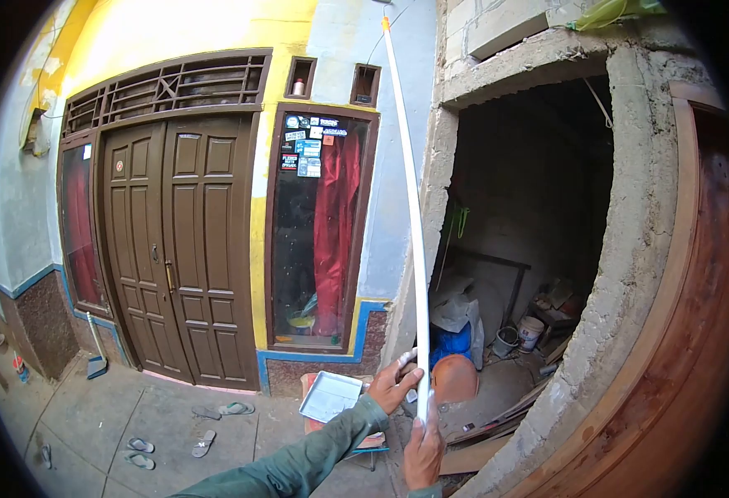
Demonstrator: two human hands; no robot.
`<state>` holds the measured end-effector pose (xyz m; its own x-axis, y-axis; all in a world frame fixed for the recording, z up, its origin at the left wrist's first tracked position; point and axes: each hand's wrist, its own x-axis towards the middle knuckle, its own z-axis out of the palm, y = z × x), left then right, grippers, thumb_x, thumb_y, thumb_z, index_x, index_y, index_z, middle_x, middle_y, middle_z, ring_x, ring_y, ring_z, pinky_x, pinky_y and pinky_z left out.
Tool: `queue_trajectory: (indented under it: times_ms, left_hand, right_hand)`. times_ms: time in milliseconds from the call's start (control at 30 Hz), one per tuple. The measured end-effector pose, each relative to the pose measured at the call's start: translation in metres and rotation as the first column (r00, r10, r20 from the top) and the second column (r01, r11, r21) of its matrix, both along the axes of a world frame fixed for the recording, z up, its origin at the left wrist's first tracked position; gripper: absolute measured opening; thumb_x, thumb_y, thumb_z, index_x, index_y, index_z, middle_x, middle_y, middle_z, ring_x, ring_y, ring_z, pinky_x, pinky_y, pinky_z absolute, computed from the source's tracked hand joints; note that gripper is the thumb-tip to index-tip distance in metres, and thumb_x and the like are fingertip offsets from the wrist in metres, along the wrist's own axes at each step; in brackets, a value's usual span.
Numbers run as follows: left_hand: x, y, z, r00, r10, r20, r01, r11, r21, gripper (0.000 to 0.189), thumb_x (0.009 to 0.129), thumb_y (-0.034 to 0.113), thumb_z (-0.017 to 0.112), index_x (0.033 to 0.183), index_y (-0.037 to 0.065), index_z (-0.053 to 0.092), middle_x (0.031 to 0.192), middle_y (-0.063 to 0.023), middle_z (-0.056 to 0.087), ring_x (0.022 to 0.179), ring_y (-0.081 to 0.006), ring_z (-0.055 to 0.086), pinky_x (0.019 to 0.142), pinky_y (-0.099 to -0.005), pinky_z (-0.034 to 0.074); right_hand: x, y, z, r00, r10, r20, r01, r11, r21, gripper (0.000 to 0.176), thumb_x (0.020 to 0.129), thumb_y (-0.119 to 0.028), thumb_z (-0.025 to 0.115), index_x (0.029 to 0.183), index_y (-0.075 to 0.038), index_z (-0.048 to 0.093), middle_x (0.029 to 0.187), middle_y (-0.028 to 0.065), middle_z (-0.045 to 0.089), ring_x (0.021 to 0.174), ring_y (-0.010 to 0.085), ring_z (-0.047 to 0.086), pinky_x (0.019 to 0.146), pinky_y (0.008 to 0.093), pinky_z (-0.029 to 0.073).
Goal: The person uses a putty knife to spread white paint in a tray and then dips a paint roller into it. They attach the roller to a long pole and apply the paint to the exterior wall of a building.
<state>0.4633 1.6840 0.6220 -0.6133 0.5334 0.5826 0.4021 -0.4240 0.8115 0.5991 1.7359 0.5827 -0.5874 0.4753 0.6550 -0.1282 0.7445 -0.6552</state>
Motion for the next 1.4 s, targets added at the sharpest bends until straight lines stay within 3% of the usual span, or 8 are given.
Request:
queue_trajectory:
  times_ms: [367, 633, 800, 867, 967, 1067, 1200, 1400]
  left_hand:
    - [-0.024, 0.002, 0.022, 0.992, 0.083, -0.098, -0.069, 0.989, 0.134, 0.046, 0.092, 0.025, 0.053, 0.132, 0.003, 0.044, 0.096, -0.0073, 0.062, 0.088, -0.0105, 0.056, 0.08, -0.0262, 0.046]
    - [-0.042, -0.011, -0.004, 0.998, 0.048, 0.03, -0.052, 0.988, 0.142, 0.046, 0.093, 0.021, 0.053, 0.131, -0.002, 0.041, 0.102, -0.0114, 0.063, 0.092, -0.012, 0.058, 0.082, -0.0261, 0.047]
    - [-0.041, -0.019, -0.025, 0.995, 0.058, 0.076, -0.063, 0.996, 0.062, 0.046, 0.093, 0.019, 0.052, 0.131, -0.005, 0.039, 0.106, -0.013, 0.062, 0.096, -0.016, 0.059, 0.082, -0.0278, 0.05]
    - [-0.038, -0.021, -0.032, 0.993, 0.08, 0.085, -0.084, 0.995, 0.045, 0.047, 0.093, 0.019, 0.053, 0.131, -0.005, 0.039, 0.106, -0.0126, 0.062, 0.096, -0.0158, 0.059, 0.082, -0.0276, 0.05]
    - [-0.036, -0.019, -0.045, 0.992, 0.022, 0.127, -0.028, 0.999, 0.047, 0.05, 0.092, 0.02, 0.055, 0.132, -0.005, 0.039, 0.106, -0.012, 0.062, 0.094, -0.0145, 0.059, 0.082, -0.0272, 0.05]
    - [-0.023, -0.018, -0.043, 0.987, 0.005, 0.163, -0.01, 1.0, 0.027, 0.047, 0.092, 0.02, 0.055, 0.131, -0.003, 0.042, 0.094, -0.0055, 0.064, 0.083, -0.0089, 0.057, 0.074, -0.0237, 0.047]
    - [-0.014, -0.017, -0.029, 0.997, 0.051, 0.061, -0.047, 0.997, -0.067, 0.049, 0.093, 0.021, 0.053, 0.132, -0.006, 0.038, 0.097, -0.0068, 0.064, 0.09, -0.01, 0.058, 0.081, -0.026, 0.047]
    - [-0.015, -0.017, -0.022, 0.998, -0.05, 0.031, 0.048, 0.998, 0.05, 0.051, 0.094, 0.022, 0.051, 0.137, -0.001, 0.034, 0.105, -0.0094, 0.063, 0.098, -0.0122, 0.058, 0.085, -0.0264, 0.046]
  right_hand:
    - [-0.032, -0.014, 0.09, 0.993, 0.089, -0.082, -0.087, 0.996, 0.017, 0.047, 0.094, -0.021, 0.039, 0.135, 0.0, 0.038, 0.126, 0.0236, 0.047, 0.119, 0.037, 0.043, 0.097, 0.0441, 0.033]
    - [-0.022, -0.025, -0.003, 0.997, 0.079, -0.027, -0.08, 0.997, -0.016, 0.047, 0.093, -0.012, 0.04, 0.138, -0.002, 0.033, 0.122, 0.0301, 0.05, 0.105, 0.0464, 0.053, 0.086, 0.0472, 0.043]
    - [-0.004, -0.019, -0.089, 0.994, 0.021, 0.109, -0.014, 0.997, -0.072, 0.047, 0.094, -0.017, 0.04, 0.137, -0.001, 0.035, 0.121, 0.0286, 0.052, 0.11, 0.0436, 0.051, 0.089, 0.0431, 0.042]
    - [0.007, -0.015, -0.124, 0.999, -0.041, 0.025, 0.037, 0.99, 0.135, 0.035, 0.093, -0.018, 0.046, 0.12, 0.003, 0.051, 0.105, 0.0268, 0.059, 0.097, 0.0407, 0.057, 0.081, 0.0412, 0.046]
    - [0.025, -0.01, -0.166, 0.985, 0.014, 0.173, 0.011, 0.989, -0.144, 0.04, 0.093, -0.019, 0.046, 0.126, 0.003, 0.046, 0.112, 0.0269, 0.057, 0.102, 0.041, 0.055, 0.083, 0.0406, 0.045]
    - [0.027, 0.006, -0.198, 0.963, -0.111, 0.246, 0.118, 0.993, -0.015, 0.037, 0.093, -0.02, 0.046, 0.122, 0.004, 0.049, 0.107, 0.0258, 0.059, 0.098, 0.04, 0.057, 0.082, 0.0395, 0.046]
    - [0.02, -0.004, -0.08, 0.996, 0.045, 0.083, -0.036, 0.994, -0.106, 0.047, 0.094, -0.019, 0.04, 0.137, 0.0, 0.035, 0.121, 0.028, 0.052, 0.109, 0.0433, 0.052, 0.089, 0.0425, 0.042]
    - [-0.016, 0.007, 0.023, 0.996, 0.024, -0.082, -0.017, 0.996, 0.084, 0.045, 0.094, -0.016, 0.039, 0.137, -0.002, 0.035, 0.121, 0.0284, 0.052, 0.109, 0.0435, 0.052, 0.089, 0.0442, 0.042]
